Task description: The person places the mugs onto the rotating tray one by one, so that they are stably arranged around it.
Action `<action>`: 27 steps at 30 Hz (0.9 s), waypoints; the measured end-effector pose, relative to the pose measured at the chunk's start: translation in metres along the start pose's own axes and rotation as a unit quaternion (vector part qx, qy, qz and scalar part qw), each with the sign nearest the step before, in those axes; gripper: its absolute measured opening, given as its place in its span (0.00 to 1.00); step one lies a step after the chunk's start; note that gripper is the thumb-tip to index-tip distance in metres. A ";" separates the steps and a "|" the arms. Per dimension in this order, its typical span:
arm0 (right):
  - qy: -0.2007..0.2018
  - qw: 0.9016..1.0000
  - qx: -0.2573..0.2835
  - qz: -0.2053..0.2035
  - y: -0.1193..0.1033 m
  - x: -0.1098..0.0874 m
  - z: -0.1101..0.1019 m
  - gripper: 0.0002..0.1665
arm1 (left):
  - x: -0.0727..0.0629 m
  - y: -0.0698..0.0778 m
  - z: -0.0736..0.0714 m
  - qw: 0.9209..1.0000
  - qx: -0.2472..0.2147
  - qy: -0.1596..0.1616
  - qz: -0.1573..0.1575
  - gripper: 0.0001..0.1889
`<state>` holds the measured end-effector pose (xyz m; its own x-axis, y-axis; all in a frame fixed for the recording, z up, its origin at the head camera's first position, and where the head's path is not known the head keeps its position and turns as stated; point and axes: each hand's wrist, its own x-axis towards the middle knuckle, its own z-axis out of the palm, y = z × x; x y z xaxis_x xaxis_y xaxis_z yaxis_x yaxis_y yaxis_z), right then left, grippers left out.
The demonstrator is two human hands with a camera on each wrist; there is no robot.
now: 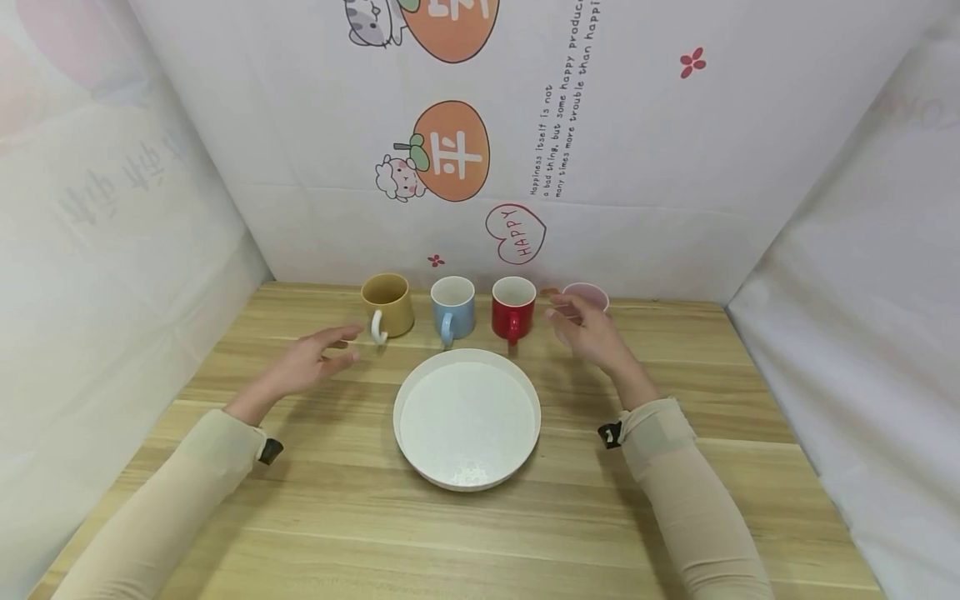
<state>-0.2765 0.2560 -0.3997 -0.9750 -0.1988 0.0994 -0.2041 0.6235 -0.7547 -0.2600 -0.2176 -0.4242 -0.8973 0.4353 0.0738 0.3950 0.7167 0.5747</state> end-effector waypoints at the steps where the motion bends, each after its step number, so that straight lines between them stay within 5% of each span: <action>1: 0.000 1.000 0.001 0.000 0.000 0.000 0.000 0.31 | 0.000 0.000 0.001 1.000 -0.002 0.000 0.001 0.29; 27: -0.007 0.998 0.057 0.006 -0.001 0.001 0.005 0.30 | -0.003 0.005 0.013 0.999 -0.043 -0.028 -0.001 0.28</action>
<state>-0.2765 0.2514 -0.4022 -0.9759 -0.2024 0.0820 -0.1805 0.5362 -0.8246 -0.2527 -0.2088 -0.4322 -0.8843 0.4660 0.0286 0.3731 0.6686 0.6432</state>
